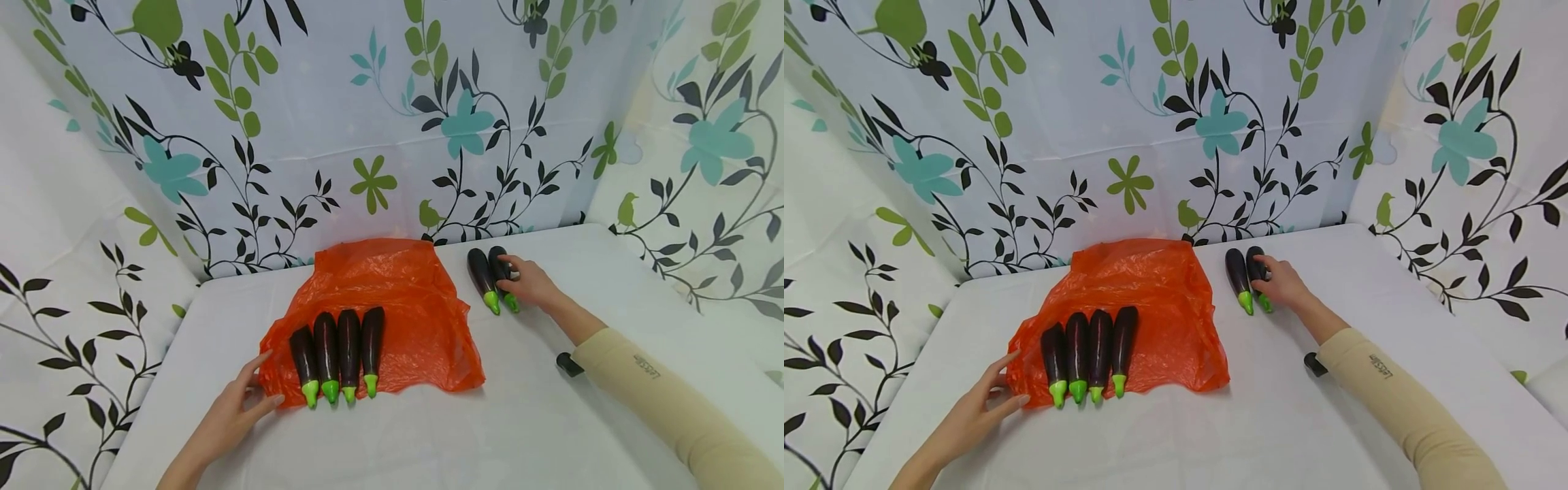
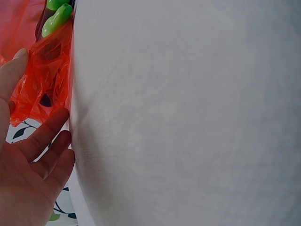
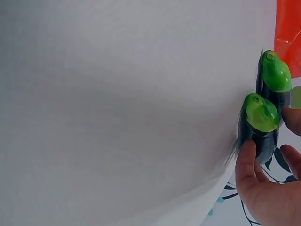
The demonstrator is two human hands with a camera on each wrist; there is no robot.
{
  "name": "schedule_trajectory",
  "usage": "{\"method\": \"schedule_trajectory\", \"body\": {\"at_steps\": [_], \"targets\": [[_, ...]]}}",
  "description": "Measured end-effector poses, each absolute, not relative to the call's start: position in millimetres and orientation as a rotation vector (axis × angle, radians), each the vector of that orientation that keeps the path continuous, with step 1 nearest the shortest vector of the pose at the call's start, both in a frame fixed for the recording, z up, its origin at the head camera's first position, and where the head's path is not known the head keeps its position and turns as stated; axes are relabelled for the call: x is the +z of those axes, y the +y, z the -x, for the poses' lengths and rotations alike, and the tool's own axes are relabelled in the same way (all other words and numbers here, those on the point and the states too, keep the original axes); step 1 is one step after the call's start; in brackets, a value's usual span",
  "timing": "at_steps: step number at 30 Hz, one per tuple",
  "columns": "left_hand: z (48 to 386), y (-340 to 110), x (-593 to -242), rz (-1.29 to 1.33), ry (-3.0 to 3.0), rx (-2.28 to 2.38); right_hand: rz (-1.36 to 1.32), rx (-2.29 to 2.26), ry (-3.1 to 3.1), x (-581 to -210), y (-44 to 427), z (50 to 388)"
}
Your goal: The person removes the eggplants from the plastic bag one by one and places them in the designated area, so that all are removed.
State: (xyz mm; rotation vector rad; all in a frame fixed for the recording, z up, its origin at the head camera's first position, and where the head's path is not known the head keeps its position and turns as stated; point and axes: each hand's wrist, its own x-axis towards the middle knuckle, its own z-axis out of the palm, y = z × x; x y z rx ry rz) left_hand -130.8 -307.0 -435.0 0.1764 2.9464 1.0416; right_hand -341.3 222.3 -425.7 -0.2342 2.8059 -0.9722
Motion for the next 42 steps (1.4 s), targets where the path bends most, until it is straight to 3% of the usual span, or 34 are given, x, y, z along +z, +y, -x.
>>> {"method": "schedule_trajectory", "body": {"at_steps": [11, 21, 31, 42], "targets": [[132, -307, -436, -0.182, 2.948, 1.038, 0.207, -1.086, 2.833, -403, 222, 336], [133, -306, -435, -0.214, 2.98, 1.05, 0.336, -1.302, 2.783, -343, 189, 304], [133, -306, -434, -0.146, 2.934, 1.038, 0.669, -1.497, 2.669, -310, 138, 242], [132, -306, -434, -0.159, 2.937, 1.04, 1.133, -1.406, 2.442, -308, 97, 185]]}}
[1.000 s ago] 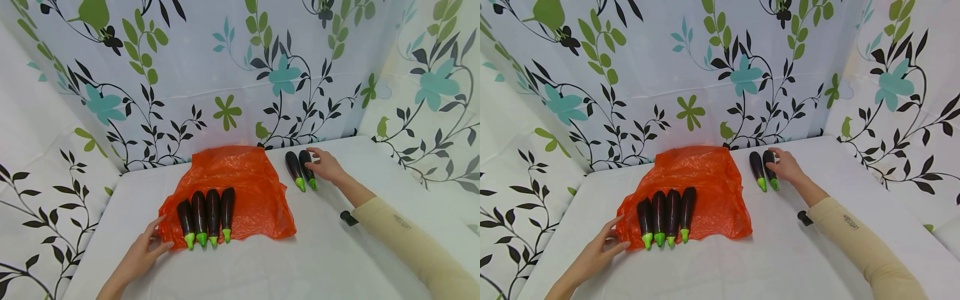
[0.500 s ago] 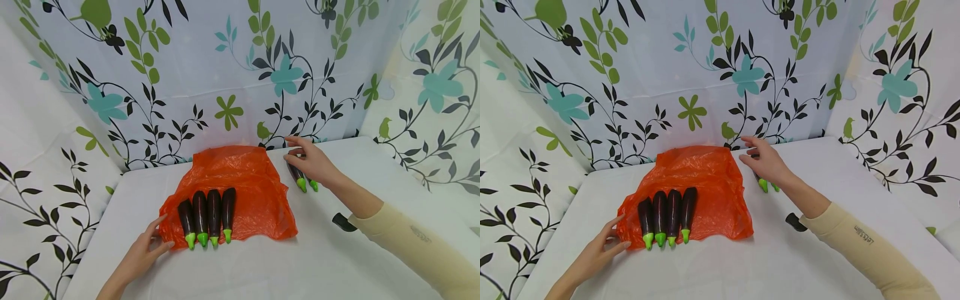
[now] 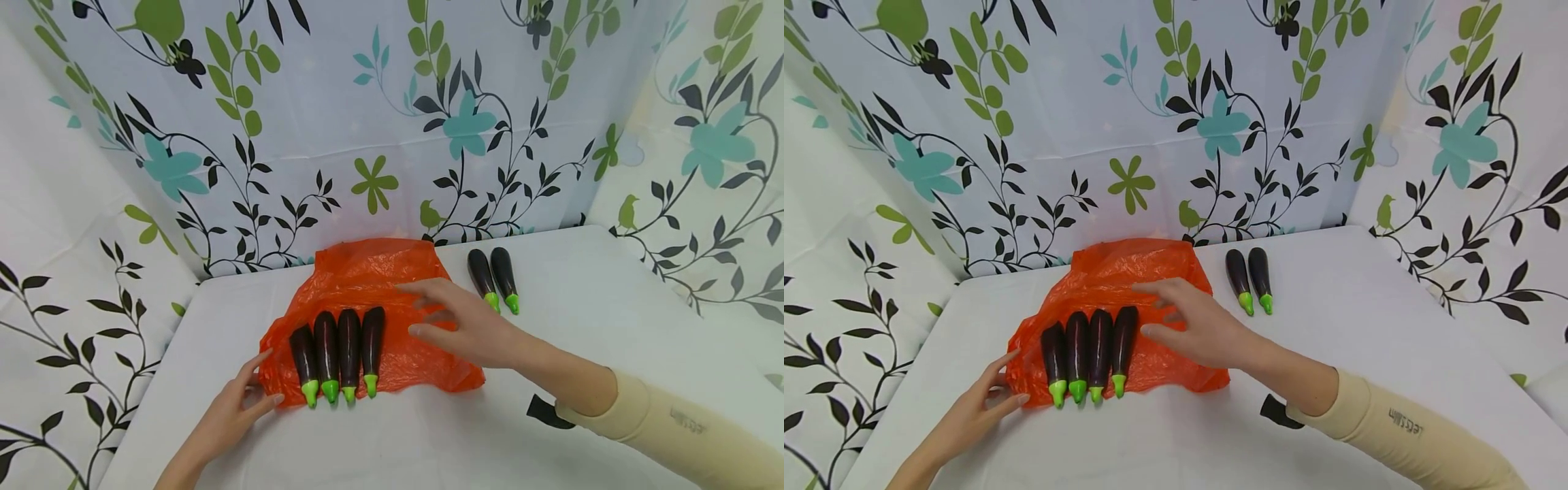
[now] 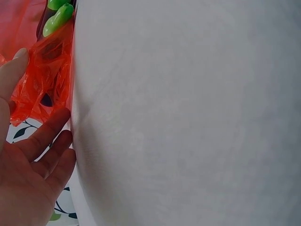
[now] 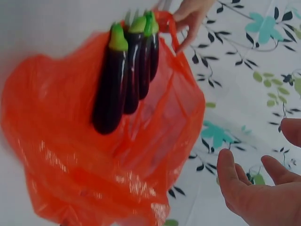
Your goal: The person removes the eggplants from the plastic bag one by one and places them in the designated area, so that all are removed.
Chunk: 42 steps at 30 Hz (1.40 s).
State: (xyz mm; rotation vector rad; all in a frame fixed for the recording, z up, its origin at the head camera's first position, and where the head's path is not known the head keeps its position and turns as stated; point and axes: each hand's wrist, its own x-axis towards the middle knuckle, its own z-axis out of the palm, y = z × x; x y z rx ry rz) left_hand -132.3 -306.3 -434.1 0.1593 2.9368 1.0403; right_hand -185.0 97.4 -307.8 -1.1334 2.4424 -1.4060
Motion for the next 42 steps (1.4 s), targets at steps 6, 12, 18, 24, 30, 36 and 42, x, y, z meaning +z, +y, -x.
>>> {"method": "schedule_trajectory", "body": {"at_steps": [6, 12, 18, 24, 30, 36, 42], "targets": [[132, -307, -434, -0.167, 2.933, 1.046, 1.102, -1.355, 2.335, -324, 84, 178], [132, -306, -433, -0.151, 2.928, 1.036, 1.015, -1.299, 2.296, -346, 73, 183], [132, -306, -433, -0.143, 2.925, 1.03, 0.946, -1.284, 2.297, -365, 61, 189], [131, -306, -433, -0.153, 2.92, 1.048, 0.848, -1.253, 2.367, -380, 51, 198], [131, -305, -432, -0.149, 2.923, 1.046, 0.755, -1.211, 2.417, -395, 41, 207], [132, -305, -432, -0.143, 2.922, 1.039, 0.669, -1.193, 2.432, -408, 33, 213], [132, -305, -432, -0.135, 2.917, 1.035, 0.648, -1.178, 2.445, -412, 28, 218]]}}
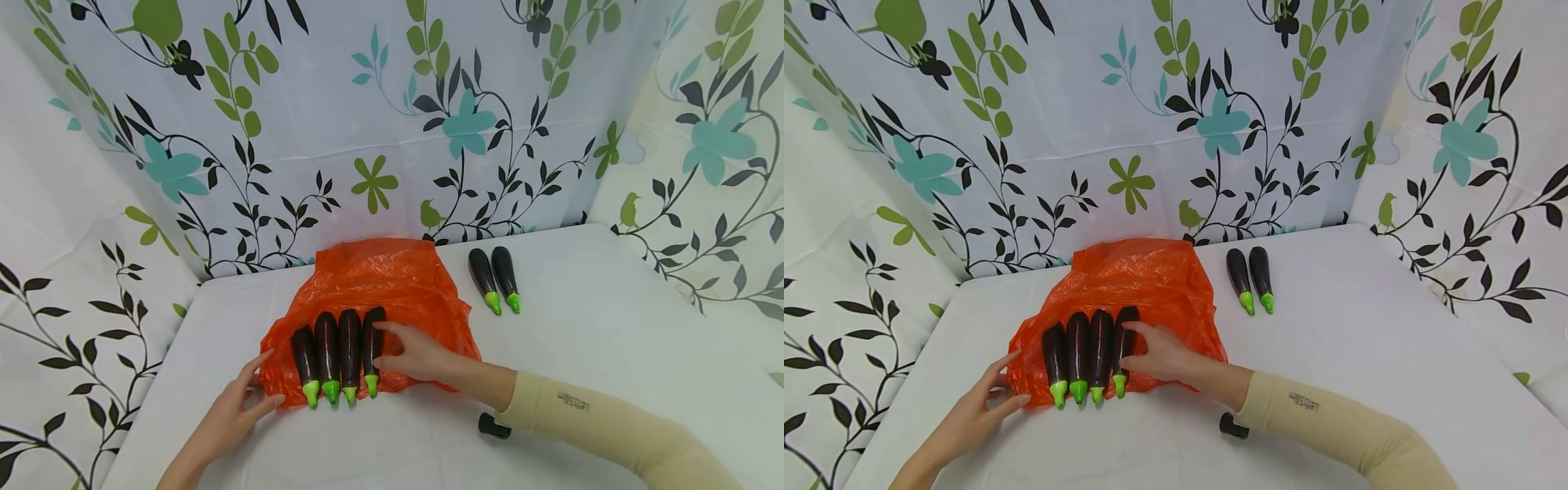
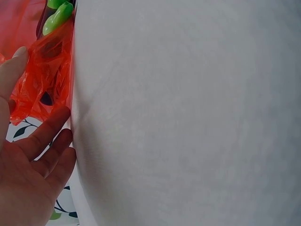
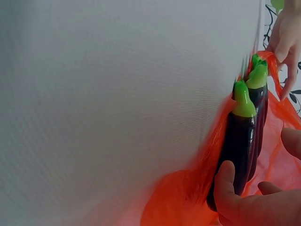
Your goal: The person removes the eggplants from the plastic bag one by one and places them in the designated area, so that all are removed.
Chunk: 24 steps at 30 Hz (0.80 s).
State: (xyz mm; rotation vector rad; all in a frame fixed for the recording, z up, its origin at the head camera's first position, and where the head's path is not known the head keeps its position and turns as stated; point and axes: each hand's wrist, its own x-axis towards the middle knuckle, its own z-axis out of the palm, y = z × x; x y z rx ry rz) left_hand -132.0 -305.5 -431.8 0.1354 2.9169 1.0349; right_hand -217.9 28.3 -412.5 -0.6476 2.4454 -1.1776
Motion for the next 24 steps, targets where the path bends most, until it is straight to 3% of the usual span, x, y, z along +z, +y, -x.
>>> {"method": "schedule_trajectory", "body": {"at_steps": [24], "targets": [[132, -307, -433, -0.138, 2.919, 1.04, 0.619, -1.115, 2.421, -420, 13, 223]]}}
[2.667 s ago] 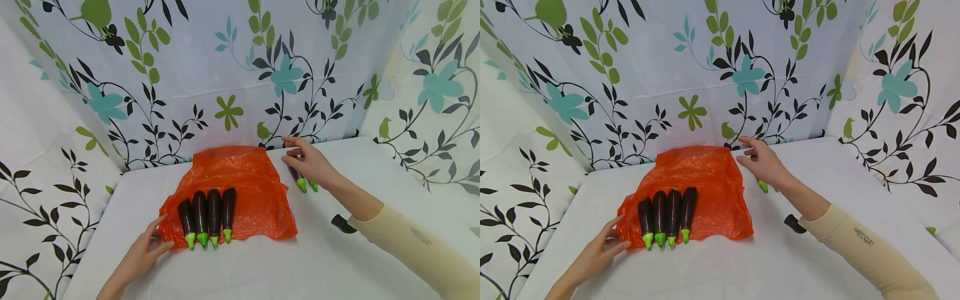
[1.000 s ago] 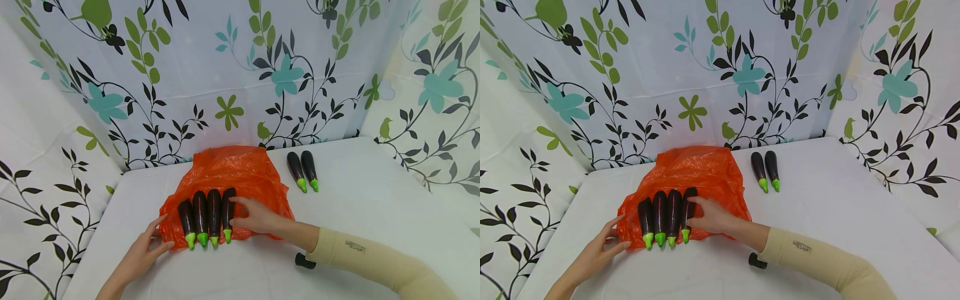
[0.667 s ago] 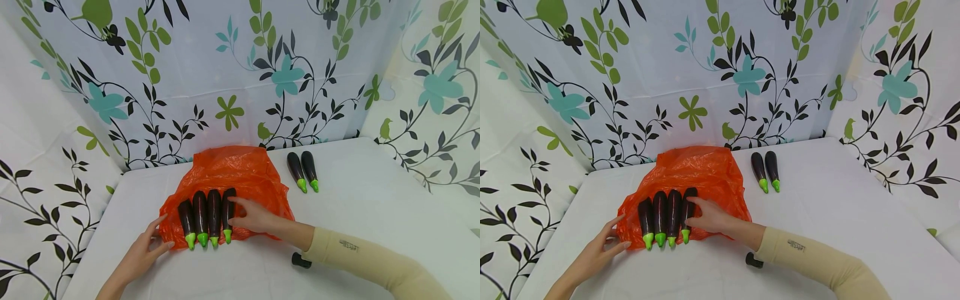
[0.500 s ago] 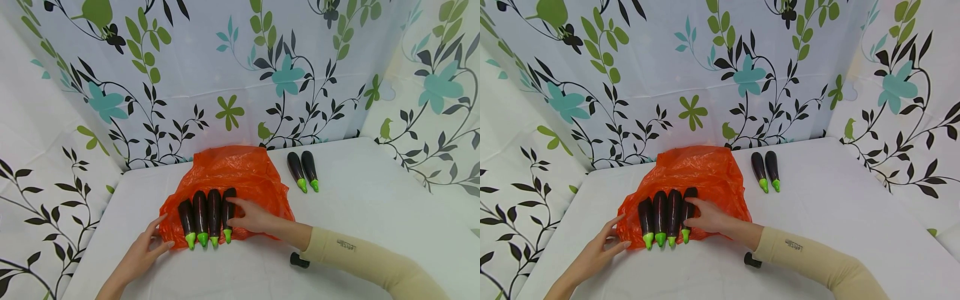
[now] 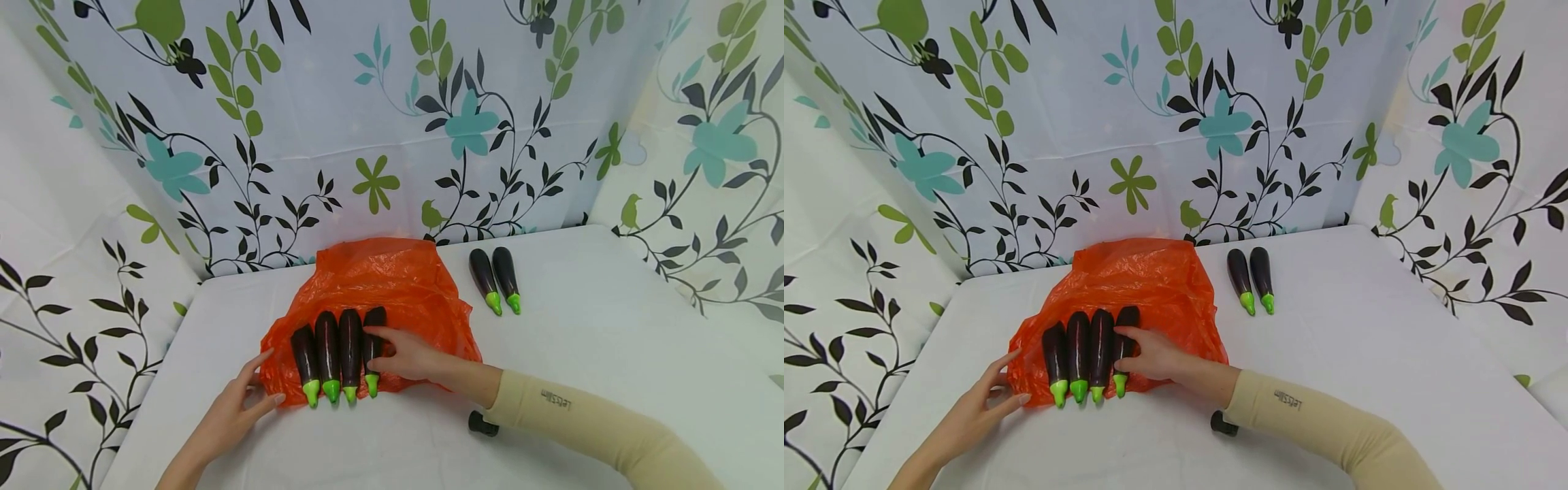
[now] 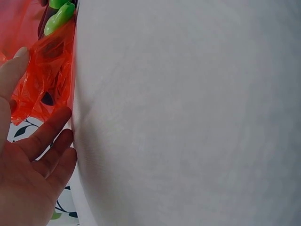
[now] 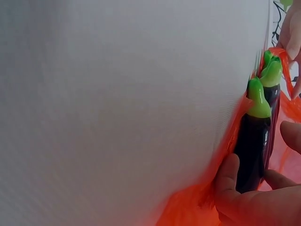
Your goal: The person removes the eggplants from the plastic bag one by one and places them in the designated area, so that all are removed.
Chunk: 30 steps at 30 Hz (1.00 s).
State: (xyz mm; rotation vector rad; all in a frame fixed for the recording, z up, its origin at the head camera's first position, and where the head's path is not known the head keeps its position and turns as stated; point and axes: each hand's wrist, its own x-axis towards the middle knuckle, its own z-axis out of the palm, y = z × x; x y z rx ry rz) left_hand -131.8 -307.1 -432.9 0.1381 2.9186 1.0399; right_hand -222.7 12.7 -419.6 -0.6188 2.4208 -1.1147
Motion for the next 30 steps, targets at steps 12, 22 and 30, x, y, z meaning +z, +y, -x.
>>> {"method": "schedule_trajectory", "body": {"at_steps": [12, 22, 30], "targets": [[131.3, -307.0, -432.6, -0.142, 2.928, 1.045, 0.596, -1.128, 2.441, -423.5, 8.7, 222.8], [131.0, -306.1, -432.4, -0.153, 2.953, 1.033, 0.526, -1.29, 2.447, -427.1, 11.2, 220.9], [130.6, -306.0, -433.6, -0.186, 2.973, 1.036, 0.458, -1.308, 2.459, -423.0, 16.7, 217.4]]}}
